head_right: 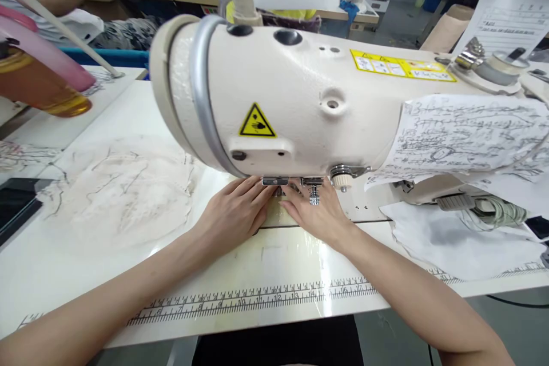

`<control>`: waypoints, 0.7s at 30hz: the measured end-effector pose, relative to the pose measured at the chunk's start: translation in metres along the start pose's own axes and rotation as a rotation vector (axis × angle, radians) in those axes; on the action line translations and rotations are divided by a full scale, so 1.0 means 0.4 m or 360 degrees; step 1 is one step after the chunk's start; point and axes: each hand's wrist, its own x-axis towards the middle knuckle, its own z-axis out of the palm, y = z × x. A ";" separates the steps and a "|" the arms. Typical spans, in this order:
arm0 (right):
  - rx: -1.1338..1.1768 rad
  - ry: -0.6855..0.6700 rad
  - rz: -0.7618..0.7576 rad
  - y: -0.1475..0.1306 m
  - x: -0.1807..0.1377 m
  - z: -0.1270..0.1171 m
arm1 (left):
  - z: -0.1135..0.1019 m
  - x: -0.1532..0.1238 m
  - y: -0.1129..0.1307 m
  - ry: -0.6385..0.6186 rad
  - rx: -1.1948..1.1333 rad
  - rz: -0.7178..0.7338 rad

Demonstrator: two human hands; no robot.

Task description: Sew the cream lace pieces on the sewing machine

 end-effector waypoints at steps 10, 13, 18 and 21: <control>0.0122 0.0285 -0.0128 0.030 0.001 0.005 | -0.001 -0.003 0.013 -0.0128 -0.0059 -0.0115; 0.0172 0.0357 -0.0182 0.034 -0.007 0.017 | -0.004 -0.010 0.018 -0.0152 -0.0048 -0.0144; 0.0210 0.0585 -0.0320 0.043 -0.006 0.043 | -0.011 -0.023 0.025 -0.0055 0.0191 -0.0054; 0.0233 0.0625 -0.0335 0.042 -0.005 0.042 | -0.025 -0.029 0.029 -0.0028 0.0333 0.0084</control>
